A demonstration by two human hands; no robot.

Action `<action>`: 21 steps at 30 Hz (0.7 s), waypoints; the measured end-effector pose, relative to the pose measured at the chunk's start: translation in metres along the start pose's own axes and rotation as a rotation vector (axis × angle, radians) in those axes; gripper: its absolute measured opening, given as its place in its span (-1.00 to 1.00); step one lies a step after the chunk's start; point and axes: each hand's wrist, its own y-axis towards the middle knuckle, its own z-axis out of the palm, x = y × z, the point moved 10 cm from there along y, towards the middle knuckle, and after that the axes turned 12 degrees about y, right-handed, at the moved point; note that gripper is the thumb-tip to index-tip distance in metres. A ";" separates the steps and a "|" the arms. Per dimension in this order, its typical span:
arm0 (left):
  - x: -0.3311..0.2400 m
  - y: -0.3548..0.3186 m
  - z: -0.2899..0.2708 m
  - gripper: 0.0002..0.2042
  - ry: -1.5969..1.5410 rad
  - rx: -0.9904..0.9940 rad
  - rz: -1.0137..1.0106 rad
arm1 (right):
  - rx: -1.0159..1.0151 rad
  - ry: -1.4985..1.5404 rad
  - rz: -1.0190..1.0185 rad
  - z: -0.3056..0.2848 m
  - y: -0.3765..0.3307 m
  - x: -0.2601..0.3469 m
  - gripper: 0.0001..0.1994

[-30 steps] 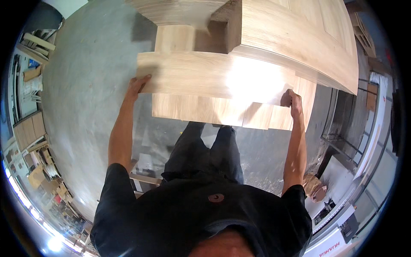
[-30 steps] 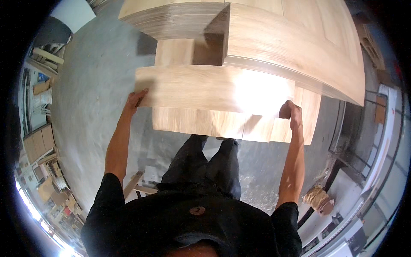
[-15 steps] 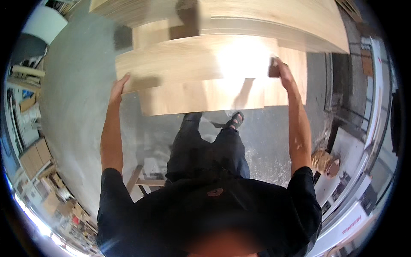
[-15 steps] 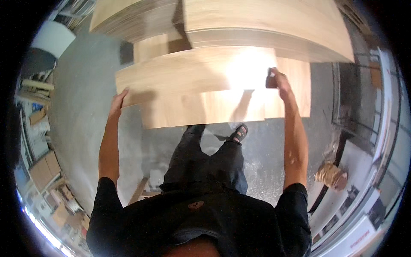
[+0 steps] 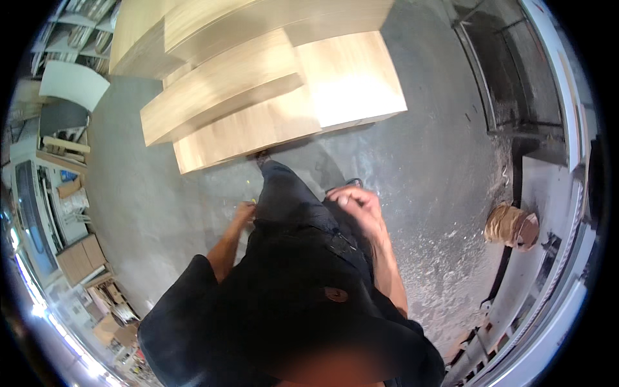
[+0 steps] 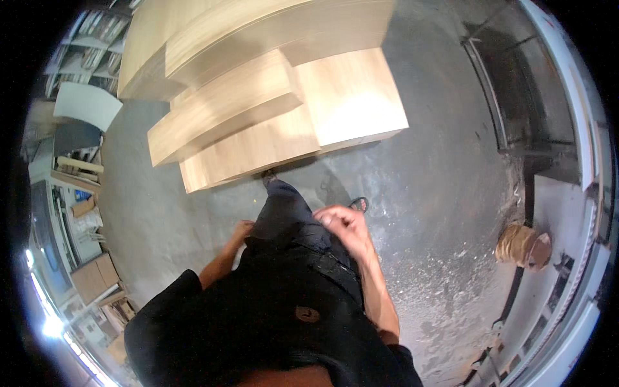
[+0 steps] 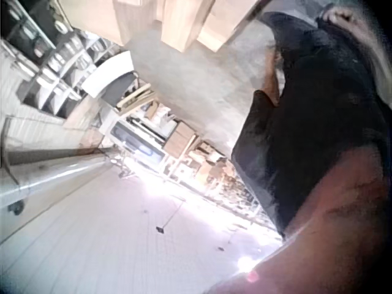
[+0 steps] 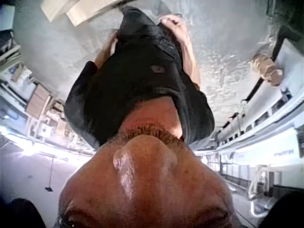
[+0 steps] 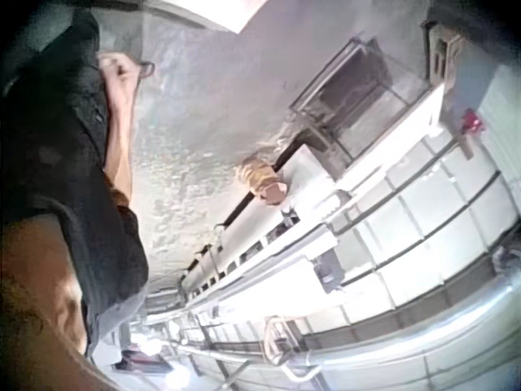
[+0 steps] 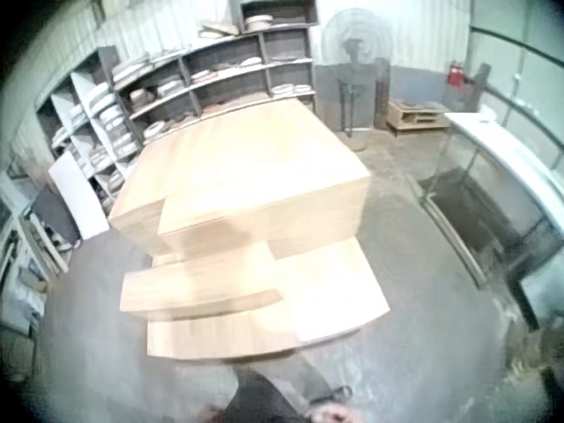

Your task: The person picks up a wooden board by hand and feeds it into the conveyor belt of a woodworking machine, then moves the board to a stack of similar boards.

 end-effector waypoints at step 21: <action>-0.487 0.066 0.208 -0.75 0.208 0.272 0.441 | 0.664 0.574 -1.294 -0.230 -0.158 0.467 -0.77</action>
